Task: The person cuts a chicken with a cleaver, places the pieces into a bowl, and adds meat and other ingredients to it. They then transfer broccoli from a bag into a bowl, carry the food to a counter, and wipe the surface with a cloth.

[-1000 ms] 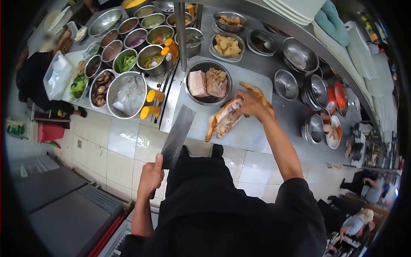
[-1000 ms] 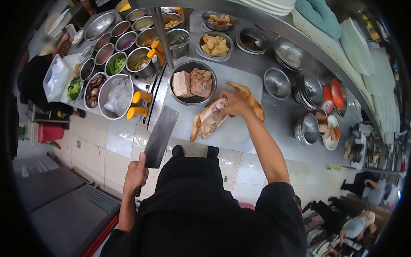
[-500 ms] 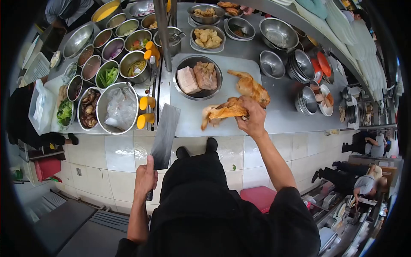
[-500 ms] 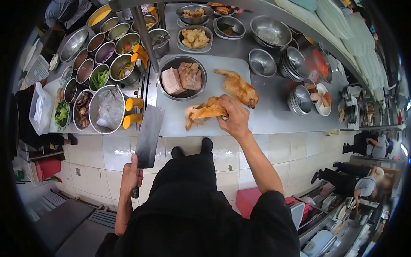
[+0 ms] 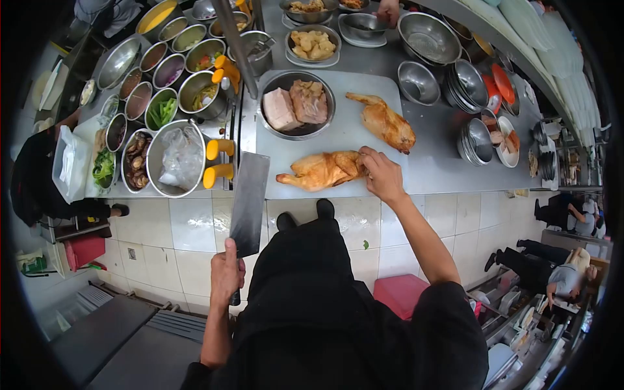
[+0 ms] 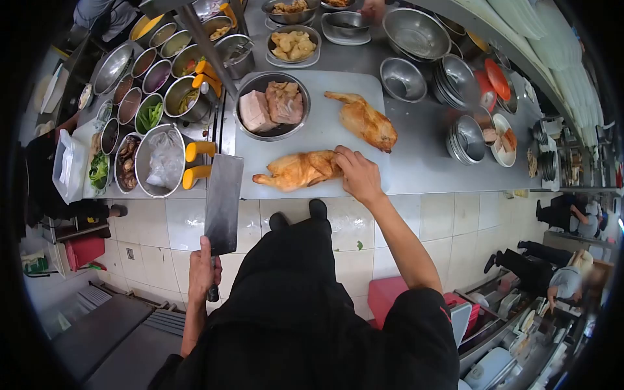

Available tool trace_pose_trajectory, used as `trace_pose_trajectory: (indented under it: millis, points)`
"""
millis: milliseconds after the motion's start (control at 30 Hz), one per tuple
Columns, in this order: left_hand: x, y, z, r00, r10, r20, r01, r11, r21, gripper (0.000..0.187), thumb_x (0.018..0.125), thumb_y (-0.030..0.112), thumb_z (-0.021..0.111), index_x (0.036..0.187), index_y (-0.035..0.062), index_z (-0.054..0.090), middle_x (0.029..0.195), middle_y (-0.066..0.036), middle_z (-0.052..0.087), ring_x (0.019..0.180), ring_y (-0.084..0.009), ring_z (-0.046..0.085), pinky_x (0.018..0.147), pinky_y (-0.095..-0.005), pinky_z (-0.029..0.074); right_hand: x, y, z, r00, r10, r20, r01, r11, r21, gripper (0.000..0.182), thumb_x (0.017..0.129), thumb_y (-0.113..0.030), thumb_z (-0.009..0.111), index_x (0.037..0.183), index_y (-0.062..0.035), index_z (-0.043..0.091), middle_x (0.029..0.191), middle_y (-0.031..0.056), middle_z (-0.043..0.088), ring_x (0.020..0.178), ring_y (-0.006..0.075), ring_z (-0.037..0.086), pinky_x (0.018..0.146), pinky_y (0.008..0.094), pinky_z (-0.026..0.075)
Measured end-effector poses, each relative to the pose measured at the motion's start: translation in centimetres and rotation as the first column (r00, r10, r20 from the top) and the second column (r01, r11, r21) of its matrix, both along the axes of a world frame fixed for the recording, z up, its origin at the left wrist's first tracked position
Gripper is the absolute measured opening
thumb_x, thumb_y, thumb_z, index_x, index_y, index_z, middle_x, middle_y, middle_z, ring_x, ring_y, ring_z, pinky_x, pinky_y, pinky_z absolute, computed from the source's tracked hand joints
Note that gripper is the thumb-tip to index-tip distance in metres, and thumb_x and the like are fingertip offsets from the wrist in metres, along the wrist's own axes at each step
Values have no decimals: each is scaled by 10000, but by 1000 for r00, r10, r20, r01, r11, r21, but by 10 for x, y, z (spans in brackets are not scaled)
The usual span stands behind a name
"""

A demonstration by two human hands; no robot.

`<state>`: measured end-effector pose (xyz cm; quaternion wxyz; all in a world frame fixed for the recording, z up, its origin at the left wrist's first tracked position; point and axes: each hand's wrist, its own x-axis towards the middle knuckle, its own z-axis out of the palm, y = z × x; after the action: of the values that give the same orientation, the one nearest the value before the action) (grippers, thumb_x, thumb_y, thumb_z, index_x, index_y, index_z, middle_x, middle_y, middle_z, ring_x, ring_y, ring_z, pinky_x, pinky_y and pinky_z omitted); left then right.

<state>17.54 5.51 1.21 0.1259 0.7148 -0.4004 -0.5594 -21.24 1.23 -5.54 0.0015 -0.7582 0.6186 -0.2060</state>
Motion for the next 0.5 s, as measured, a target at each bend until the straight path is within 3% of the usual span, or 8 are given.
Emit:
trace_pose_trajectory:
  millis: [33, 100, 133, 200, 300, 333, 500]
  points:
    - [-5, 1, 1, 1000, -23, -10, 23, 1000, -5, 771, 859, 667, 312, 480, 9, 448, 398, -43, 392, 316, -130, 404, 323, -269, 320, -3, 2, 9, 1000, -2, 3, 2, 1000, 3, 323, 609, 7, 581, 902, -111, 517, 1068, 9, 575, 706, 247, 571, 582, 331, 482]
    - [-25, 1, 13, 999, -29, -23, 30, 998, 51, 745, 876, 640, 306, 520, 7, 468, 417, -48, 410, 335, -134, 417, 345, -268, 339, -5, 4, 26, 969, -153, 196, 111, 971, 213, 325, 665, -63, 607, 981, -104, 542, 1058, 44, 555, 787, 279, 589, 625, 337, 501]
    - [-36, -1, 19, 998, -52, -36, 55, 995, 79, 740, 878, 637, 306, 532, 4, 472, 419, -49, 411, 337, -135, 418, 347, -271, 338, 1, 2, 33, 969, -144, 202, 100, 972, 211, 325, 665, -63, 607, 981, -104, 542, 1058, 44, 555, 787, 279, 589, 625, 337, 501]
    - [-58, -5, 25, 991, -119, -58, 125, 986, 112, 749, 864, 663, 293, 542, 6, 455, 424, -43, 401, 333, -141, 408, 342, -274, 344, 19, -5, 43, 860, -270, 432, 147, 943, 297, 400, 688, -164, 645, 1071, -104, 544, 1043, 107, 535, 829, 299, 592, 670, 362, 504]
    - [-86, -11, 24, 983, -155, -97, 170, 969, 178, 752, 855, 677, 292, 560, 4, 453, 430, -52, 411, 331, -146, 413, 345, -283, 352, 26, -17, 31, 922, -240, 303, 113, 918, 381, 436, 694, -218, 663, 1100, -97, 560, 1019, 150, 516, 902, 324, 571, 739, 376, 488]
    - [-92, -13, 22, 978, -173, -115, 192, 965, 181, 757, 847, 690, 290, 572, 2, 450, 427, -57, 410, 328, -149, 413, 344, -288, 360, 19, -20, 19, 910, -189, 368, 52, 934, 353, 443, 705, -247, 633, 1097, -72, 523, 998, 172, 495, 786, 345, 584, 723, 420, 492]
    - [-113, -20, 27, 982, -140, -125, 165, 962, 219, 750, 869, 651, 298, 525, 2, 447, 421, -67, 407, 326, -160, 421, 335, -298, 358, 14, -24, 18, 935, -136, 329, -1, 924, 383, 394, 748, -224, 583, 1085, -47, 481, 968, 189, 485, 759, 377, 571, 684, 451, 492]
